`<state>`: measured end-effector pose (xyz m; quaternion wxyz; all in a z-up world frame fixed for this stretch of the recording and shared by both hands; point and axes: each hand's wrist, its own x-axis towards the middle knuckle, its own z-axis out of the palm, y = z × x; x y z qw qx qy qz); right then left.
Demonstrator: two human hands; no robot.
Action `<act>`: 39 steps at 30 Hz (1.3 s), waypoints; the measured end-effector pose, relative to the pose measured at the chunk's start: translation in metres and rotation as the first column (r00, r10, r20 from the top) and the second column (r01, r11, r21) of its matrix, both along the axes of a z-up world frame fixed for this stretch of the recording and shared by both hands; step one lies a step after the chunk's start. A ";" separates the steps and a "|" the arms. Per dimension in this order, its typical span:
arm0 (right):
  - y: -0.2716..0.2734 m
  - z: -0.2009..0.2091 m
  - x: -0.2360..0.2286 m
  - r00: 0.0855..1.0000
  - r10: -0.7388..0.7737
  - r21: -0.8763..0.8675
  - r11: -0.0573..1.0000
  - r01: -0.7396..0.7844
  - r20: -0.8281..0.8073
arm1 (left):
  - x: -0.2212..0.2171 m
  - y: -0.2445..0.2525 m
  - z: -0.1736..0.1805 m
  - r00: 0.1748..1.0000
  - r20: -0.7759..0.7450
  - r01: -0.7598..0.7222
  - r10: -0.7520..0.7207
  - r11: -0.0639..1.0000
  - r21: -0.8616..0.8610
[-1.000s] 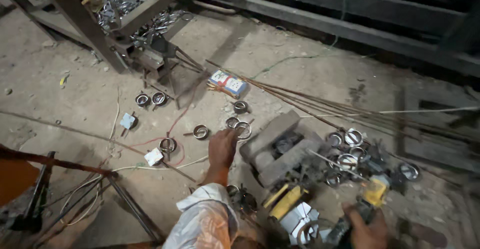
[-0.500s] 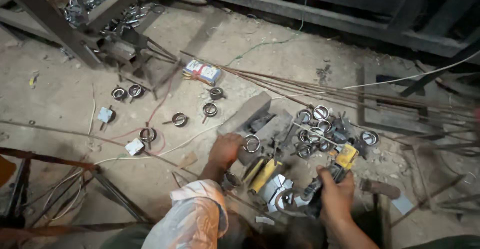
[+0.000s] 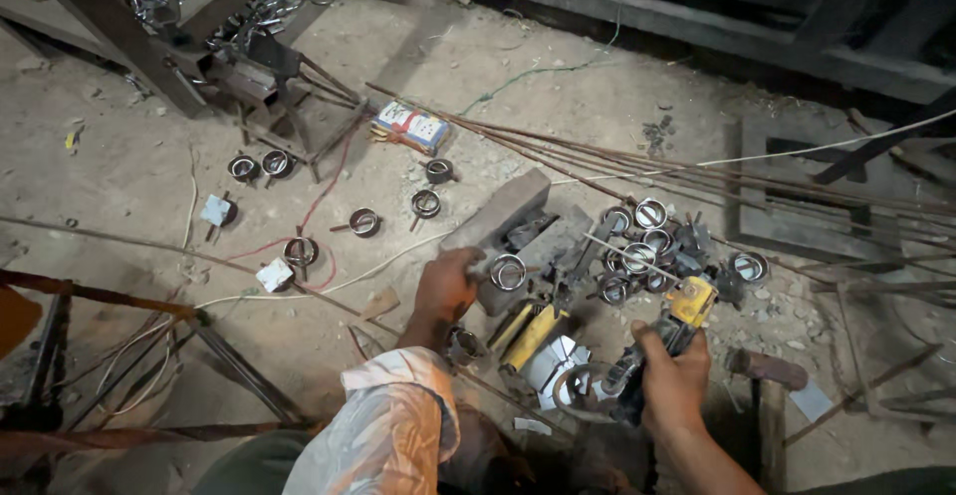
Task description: The person welds small metal rings using a handheld welding tool, creating bright sparks. They pick up rings, weld them, and place them aside. The person also uses a hammer to tap the welded rings.
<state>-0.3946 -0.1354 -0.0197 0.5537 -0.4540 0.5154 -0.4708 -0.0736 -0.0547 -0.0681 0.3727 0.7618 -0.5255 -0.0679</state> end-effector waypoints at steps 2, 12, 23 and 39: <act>-0.001 0.002 0.001 1.000 -0.007 0.035 0.999 0.006 0.021 | 0.000 -0.001 0.006 1.000 -0.025 0.011 -0.011 1.000 0.000; 0.002 0.006 0.001 1.000 0.015 0.052 0.999 -0.015 0.005 | -0.010 -0.009 -0.007 0.978 0.178 0.070 -0.107 0.976 0.207; -0.002 -0.012 -0.004 0.999 0.041 -0.028 0.999 -0.041 0.006 | -0.007 -0.016 -0.023 0.986 0.144 0.049 -0.087 0.967 0.250; 0.005 -0.004 0.001 1.000 0.021 0.008 1.000 -0.021 -0.015 | 0.018 -0.006 -0.015 0.977 -0.204 0.070 -0.056 0.995 0.066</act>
